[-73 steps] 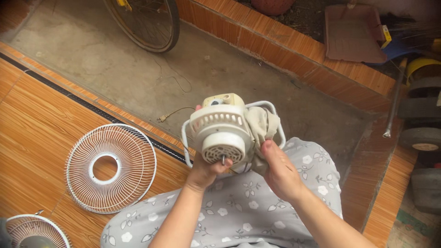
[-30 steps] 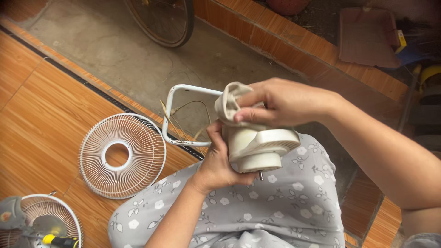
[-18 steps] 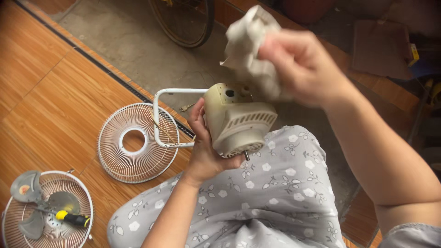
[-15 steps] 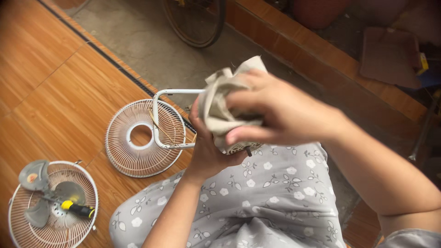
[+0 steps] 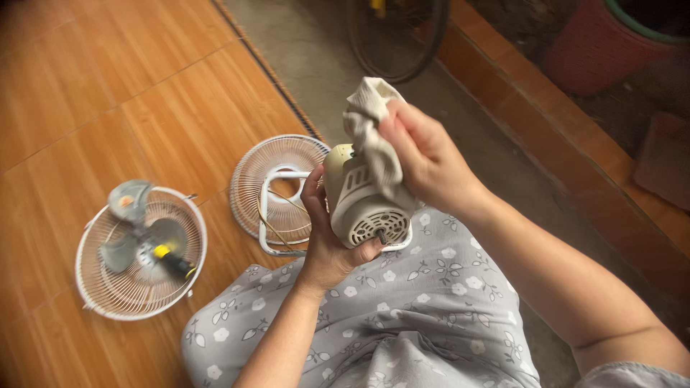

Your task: The person wipes the disassembled parts of an electric fan with a cloth. They clean the front grille, motor housing, power cord, and fan blades while sitting on the floor.

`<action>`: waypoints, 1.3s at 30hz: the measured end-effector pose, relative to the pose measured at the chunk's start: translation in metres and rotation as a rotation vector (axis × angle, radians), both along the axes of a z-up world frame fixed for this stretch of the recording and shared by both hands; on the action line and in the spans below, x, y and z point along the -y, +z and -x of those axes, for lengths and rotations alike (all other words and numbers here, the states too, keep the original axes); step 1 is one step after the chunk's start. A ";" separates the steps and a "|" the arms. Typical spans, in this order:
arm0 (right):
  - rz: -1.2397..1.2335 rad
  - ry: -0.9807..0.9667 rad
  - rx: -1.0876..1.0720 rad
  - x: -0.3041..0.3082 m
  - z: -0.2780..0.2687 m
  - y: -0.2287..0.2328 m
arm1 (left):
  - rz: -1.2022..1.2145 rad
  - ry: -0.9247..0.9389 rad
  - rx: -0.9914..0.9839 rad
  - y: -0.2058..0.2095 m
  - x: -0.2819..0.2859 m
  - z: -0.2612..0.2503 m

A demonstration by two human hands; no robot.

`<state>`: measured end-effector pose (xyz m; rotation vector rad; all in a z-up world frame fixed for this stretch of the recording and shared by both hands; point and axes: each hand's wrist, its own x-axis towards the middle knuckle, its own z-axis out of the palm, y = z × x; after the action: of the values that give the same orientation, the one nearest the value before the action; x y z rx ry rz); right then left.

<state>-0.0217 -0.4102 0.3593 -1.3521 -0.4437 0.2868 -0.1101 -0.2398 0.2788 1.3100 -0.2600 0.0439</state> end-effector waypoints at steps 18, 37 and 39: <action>0.417 0.384 1.247 -0.146 0.018 0.044 | 0.138 0.545 0.117 0.002 -0.102 0.072; 0.256 0.047 0.980 -0.173 0.072 -0.024 | 0.295 0.766 0.020 0.003 -0.102 0.084; 0.181 -0.028 0.773 -0.162 0.087 -0.048 | 0.273 0.758 0.051 0.001 -0.097 0.082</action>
<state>-0.1083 -0.2481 0.3114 -1.6213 -1.0572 -0.2456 -0.1923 -0.1424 0.2796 1.0715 0.2072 0.7303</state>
